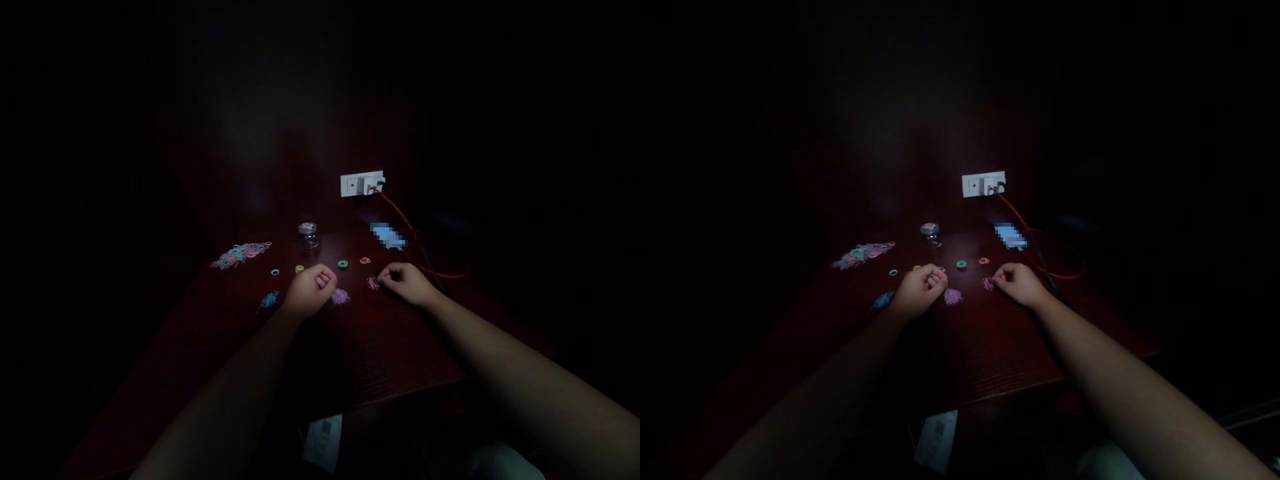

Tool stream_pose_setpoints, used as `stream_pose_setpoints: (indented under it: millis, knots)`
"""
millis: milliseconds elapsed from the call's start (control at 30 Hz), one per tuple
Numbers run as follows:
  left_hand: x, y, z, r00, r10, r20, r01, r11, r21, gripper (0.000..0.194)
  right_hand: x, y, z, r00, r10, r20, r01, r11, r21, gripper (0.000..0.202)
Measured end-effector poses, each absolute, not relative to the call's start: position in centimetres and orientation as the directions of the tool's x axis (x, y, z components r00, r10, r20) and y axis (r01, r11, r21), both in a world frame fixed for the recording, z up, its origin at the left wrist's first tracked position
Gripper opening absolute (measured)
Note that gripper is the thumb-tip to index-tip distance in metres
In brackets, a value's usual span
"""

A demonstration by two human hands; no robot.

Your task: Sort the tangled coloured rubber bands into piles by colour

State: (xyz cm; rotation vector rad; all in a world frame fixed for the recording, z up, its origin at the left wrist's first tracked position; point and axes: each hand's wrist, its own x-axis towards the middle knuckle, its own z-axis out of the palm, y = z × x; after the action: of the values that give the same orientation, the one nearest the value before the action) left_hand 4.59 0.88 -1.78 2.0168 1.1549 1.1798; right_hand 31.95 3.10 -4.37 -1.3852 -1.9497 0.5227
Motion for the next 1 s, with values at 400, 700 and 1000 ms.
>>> stream_pose_setpoints:
  millis: [400, 700, 1000]
  knots:
    - [4.5, 0.9, -1.9, 0.265, 0.865, 0.427, 0.398, -0.501, 0.768, 0.011, 32.1, 3.2, -4.2, -0.174, 0.949, 0.263, 0.602, 0.314, -0.735, 0.020]
    - [4.6, 0.4, -1.4, 0.258, 0.857, 0.445, 0.404, -0.514, 0.757, 0.010, 31.6, 3.7, -3.7, -0.134, 0.951, 0.280, 0.644, 0.298, -0.705, 0.014]
    - [4.0, -0.6, -0.5, 0.183, 0.820, 0.542, 0.431, -0.563, 0.705, 0.009, 31.5, 4.6, -3.4, -0.097, 0.964, 0.249, 0.765, 0.232, -0.601, 0.018]
